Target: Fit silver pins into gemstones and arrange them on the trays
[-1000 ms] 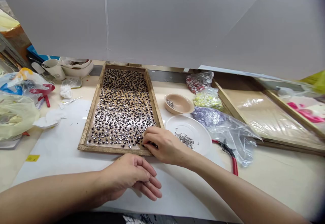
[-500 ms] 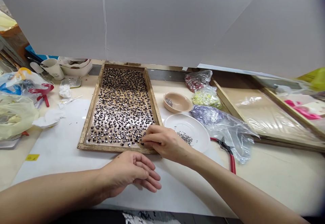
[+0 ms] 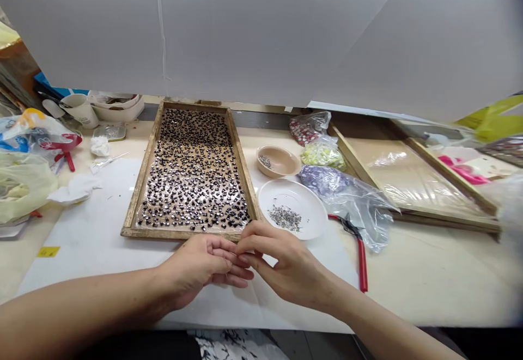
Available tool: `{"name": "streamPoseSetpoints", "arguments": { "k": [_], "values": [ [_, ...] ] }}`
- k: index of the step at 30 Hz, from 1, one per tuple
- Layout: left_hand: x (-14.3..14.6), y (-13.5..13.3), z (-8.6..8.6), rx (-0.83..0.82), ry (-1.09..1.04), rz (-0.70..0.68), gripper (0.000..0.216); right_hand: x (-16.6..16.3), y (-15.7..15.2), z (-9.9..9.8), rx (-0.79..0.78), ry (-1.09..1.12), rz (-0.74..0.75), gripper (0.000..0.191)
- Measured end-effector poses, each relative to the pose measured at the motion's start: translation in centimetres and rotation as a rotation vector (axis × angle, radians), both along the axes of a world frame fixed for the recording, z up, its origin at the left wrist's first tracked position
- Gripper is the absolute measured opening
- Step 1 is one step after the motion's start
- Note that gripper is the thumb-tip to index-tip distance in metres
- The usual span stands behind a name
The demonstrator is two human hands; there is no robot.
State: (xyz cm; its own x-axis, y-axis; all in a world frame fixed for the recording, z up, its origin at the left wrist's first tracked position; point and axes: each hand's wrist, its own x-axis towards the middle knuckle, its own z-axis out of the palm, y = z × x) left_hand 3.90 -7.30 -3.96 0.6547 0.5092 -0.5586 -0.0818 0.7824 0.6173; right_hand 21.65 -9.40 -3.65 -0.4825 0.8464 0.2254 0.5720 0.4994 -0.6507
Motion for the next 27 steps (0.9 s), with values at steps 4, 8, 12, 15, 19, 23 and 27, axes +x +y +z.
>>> {"name": "streamPoseSetpoints", "arguments": {
  "k": [4, 8, 12, 15, 19, 23, 27],
  "values": [
    [0.05, -0.14, -0.13, -0.001, 0.005, 0.001, 0.028, -0.25, 0.12, -0.4, -0.009, -0.026, -0.011, 0.015],
    [0.11, -0.2, -0.12, 0.0, 0.015, -0.005, 0.028, -0.1, 0.16, -0.6, -0.015, -0.034, -0.014, 0.015],
    [0.08, -0.21, -0.04, 0.018, 0.026, -0.025, 0.028, -0.02, 0.06, -0.59, 0.014, -0.107, 0.028, 0.02],
    [0.1, -0.21, -0.12, 0.028, 0.032, -0.03, 0.028, -0.14, 0.0, -0.46, 0.057, -0.198, 0.07, 0.022],
    [0.16, -0.21, -0.33, 0.021, 0.041, -0.033, 0.03, -0.28, -0.09, -0.35, 0.088, -0.26, 0.111, 0.02],
    [0.11, -0.25, -0.5, 0.018, 0.021, -0.022, 0.029, -0.26, -0.23, -0.47, 0.102, -0.213, 0.088, 0.021],
    [-0.03, -0.35, -0.75, 0.009, 0.032, -0.009, 0.027, -0.31, -0.3, -0.6, 0.059, -0.068, 0.022, 0.018]
  ]
}}
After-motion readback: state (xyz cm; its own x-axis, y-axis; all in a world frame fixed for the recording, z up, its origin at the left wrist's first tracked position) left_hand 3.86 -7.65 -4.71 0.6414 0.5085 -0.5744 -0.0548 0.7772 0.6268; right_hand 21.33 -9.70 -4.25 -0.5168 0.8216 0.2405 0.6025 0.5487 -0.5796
